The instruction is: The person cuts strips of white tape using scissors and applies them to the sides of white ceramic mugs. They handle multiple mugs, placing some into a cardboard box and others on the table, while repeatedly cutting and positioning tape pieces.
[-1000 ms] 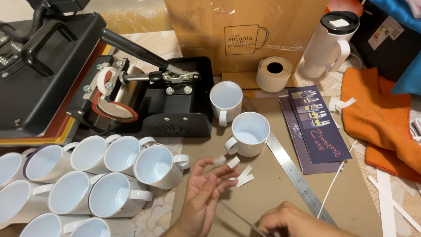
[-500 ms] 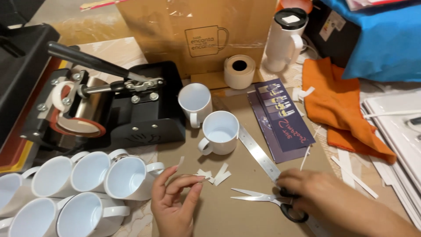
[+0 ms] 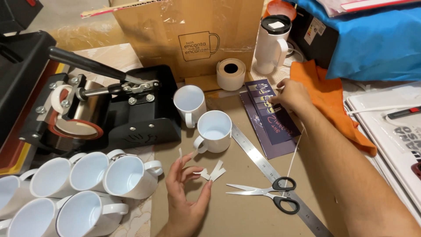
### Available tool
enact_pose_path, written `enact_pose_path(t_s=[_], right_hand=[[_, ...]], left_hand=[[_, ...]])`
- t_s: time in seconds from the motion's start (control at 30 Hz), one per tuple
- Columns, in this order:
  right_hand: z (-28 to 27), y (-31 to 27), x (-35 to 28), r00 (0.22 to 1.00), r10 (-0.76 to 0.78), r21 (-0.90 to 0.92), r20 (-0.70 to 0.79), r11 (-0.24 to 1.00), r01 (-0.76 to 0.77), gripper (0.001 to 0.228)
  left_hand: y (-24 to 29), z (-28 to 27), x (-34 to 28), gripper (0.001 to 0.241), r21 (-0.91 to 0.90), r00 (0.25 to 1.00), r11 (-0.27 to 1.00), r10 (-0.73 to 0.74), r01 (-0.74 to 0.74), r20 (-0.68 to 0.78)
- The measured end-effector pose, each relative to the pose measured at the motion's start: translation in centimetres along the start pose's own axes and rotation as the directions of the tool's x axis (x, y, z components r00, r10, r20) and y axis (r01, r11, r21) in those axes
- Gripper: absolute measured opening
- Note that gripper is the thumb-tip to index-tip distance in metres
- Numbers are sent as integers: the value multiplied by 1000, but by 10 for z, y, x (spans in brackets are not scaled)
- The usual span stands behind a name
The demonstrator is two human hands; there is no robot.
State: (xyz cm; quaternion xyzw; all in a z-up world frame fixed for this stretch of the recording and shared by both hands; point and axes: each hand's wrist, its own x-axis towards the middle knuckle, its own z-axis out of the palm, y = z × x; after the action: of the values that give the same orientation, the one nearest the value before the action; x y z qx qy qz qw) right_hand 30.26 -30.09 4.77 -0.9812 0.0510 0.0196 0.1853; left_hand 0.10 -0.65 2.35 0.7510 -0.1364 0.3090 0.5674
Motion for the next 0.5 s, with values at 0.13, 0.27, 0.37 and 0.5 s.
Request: enact_pose_path(t_s=[0.13, 0.27, 0.37, 0.5], right_hand=[[-1, 0, 6, 991, 131, 245, 41, 960, -137, 44], [-10, 5, 6, 987, 92, 558, 134, 816, -152, 24], [-33, 3, -12, 1000, -20, 311, -9, 950, 22, 18], [-67, -10, -69, 943, -113, 578, -313, 765, 283, 9]], left_hand=[[4, -1, 3, 86, -2, 1000, 1000, 28, -28, -3], [3, 0, 0, 88, 22, 998, 997, 68, -68, 11], [6, -1, -2, 84, 81, 1000, 996, 25, -25, 8], [2, -2, 0, 87, 101, 1000, 994, 28, -29, 10]])
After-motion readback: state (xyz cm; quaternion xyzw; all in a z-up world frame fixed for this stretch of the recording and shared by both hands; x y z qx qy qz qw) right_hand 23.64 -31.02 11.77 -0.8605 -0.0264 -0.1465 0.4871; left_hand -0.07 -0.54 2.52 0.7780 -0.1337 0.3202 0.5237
